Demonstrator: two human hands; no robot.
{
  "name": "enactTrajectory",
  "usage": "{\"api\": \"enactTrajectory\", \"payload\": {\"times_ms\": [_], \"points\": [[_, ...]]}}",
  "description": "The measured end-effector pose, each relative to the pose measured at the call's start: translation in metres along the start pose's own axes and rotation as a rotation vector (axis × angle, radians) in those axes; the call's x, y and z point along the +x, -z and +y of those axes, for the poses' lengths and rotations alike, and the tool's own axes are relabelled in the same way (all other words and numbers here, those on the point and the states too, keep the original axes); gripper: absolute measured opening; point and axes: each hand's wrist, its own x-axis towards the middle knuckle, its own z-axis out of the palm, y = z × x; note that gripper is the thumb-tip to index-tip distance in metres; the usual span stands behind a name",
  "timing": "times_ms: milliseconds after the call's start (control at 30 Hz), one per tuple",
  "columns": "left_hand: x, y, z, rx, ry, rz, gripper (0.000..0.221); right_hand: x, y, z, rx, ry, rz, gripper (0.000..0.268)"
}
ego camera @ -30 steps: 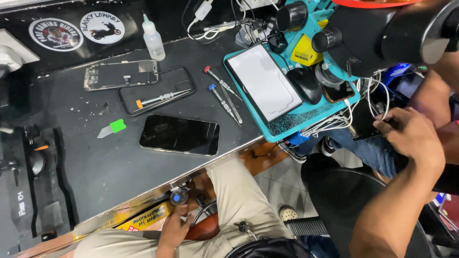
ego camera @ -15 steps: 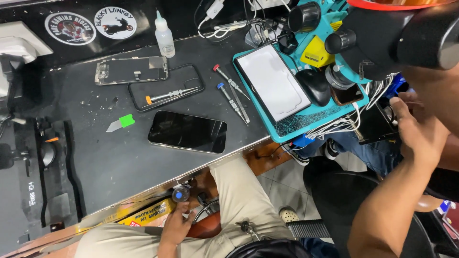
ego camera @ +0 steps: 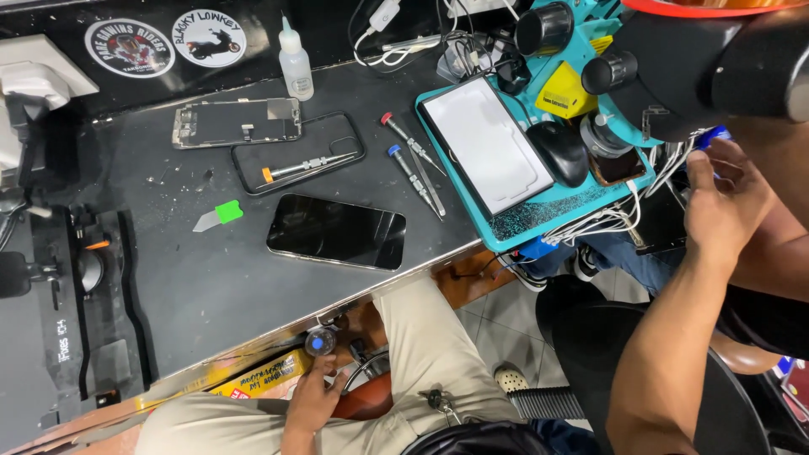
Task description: Disassembling and repairing internal components of a smartphone at a dedicated repair station, including unscrewing parts and testing the device.
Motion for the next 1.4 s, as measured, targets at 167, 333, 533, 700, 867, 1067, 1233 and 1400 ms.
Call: {"api": "enactTrajectory", "payload": {"times_ms": [167, 333, 533, 700, 867, 1067, 1233, 1400], "points": [[0.0, -0.001, -0.001, -0.008, 0.023, -0.003, 0.054, -0.001, -0.004, -0.002, 0.027, -0.004, 0.021, 0.02], [-0.003, 0.003, 0.005, 0.005, 0.054, -0.027, 0.055, -0.002, -0.008, 0.005, 0.116, -0.012, 0.073, 0.013], [0.0, 0.001, 0.002, 0.024, 0.044, -0.015, 0.062, -0.008, 0.0, -0.017, -0.066, -0.133, 0.019, 0.036], [-0.011, 0.008, 0.014, 0.002, 0.046, -0.026, 0.056, -0.014, 0.0, 0.017, -0.082, -0.084, 0.12, 0.029], [-0.015, 0.012, 0.021, -0.058, 0.016, -0.036, 0.054, -0.058, -0.024, 0.04, 0.43, -0.109, 0.54, 0.008], [-0.008, 0.005, 0.009, -0.075, -0.014, 0.003, 0.05, -0.197, -0.076, 0.004, 0.531, -0.235, 0.369, 0.012], [-0.007, 0.003, -0.001, -0.069, -0.025, 0.021, 0.052, -0.209, -0.067, -0.008, 0.538, -0.135, 0.393, 0.032], [-0.012, 0.007, 0.01, -0.075, -0.006, 0.012, 0.051, -0.197, -0.033, -0.042, 0.274, 0.05, 0.277, 0.059]]}}
